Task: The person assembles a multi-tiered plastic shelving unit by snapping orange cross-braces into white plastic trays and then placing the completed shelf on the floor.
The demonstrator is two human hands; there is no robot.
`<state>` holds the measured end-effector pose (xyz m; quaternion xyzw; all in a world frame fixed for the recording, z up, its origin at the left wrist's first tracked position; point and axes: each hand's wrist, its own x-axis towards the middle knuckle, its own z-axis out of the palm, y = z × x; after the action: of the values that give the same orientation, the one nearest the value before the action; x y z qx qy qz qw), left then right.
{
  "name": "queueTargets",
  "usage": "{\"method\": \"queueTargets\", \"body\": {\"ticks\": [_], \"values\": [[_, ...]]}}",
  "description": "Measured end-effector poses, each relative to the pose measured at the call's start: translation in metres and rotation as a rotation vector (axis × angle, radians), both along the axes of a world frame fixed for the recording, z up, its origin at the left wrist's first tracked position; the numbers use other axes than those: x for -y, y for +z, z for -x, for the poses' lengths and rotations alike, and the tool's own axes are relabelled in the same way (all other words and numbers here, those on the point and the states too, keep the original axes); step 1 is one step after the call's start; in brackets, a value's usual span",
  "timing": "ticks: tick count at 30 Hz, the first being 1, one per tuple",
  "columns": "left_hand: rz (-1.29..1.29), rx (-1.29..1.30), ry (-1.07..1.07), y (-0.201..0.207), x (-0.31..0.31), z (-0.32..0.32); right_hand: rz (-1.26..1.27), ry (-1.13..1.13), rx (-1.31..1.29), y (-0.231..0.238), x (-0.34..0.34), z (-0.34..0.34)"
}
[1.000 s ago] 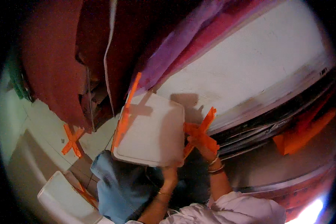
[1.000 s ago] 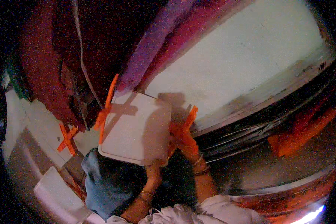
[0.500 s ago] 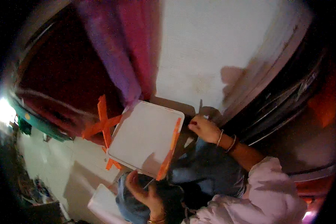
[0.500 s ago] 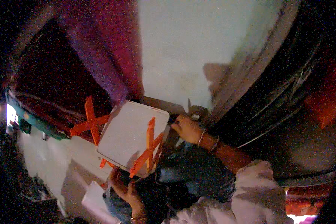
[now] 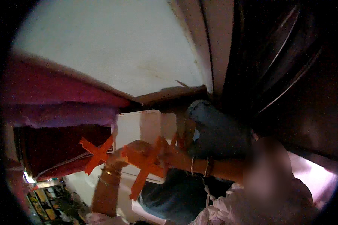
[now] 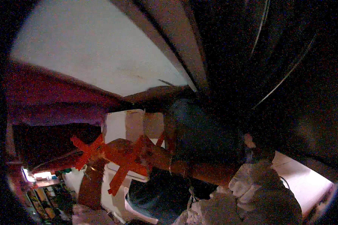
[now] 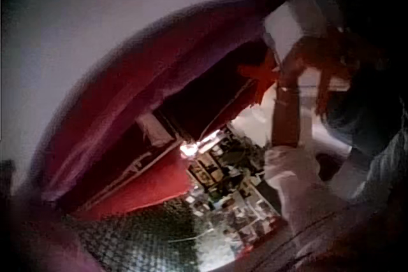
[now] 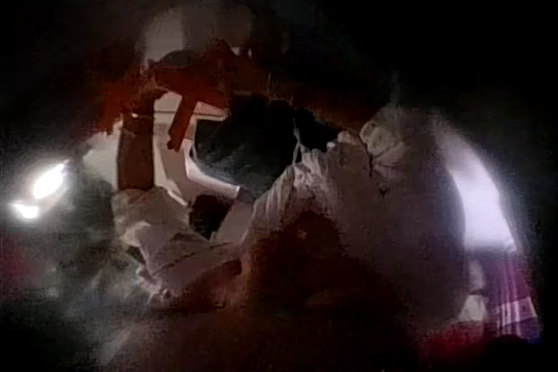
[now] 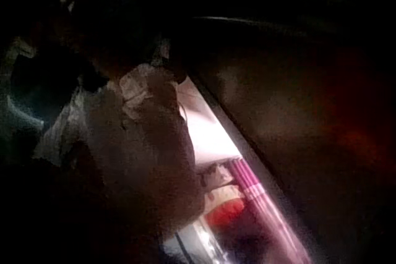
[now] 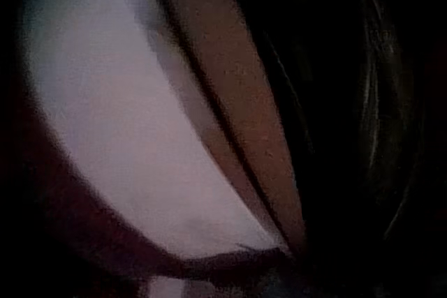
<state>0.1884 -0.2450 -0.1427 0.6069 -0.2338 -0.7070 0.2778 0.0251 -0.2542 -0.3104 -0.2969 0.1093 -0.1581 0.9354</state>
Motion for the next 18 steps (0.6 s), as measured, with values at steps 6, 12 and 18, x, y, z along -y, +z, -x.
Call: {"method": "queueTargets", "body": {"ticks": [6, 12, 18], "values": [[-0.331, -0.056, -0.185, 0.012, 0.043, 0.022, 0.431, -0.219, -0.050, 0.017, 0.005, 0.004], [-0.376, -0.003, -0.144, 0.001, 0.044, 0.034, 0.198, -0.141, -0.166, 0.010, 0.002, -0.002], [-0.346, 0.058, -0.028, -0.002, 0.017, 0.024, 0.353, -0.048, -0.232, 0.023, -0.001, -0.003]]}}
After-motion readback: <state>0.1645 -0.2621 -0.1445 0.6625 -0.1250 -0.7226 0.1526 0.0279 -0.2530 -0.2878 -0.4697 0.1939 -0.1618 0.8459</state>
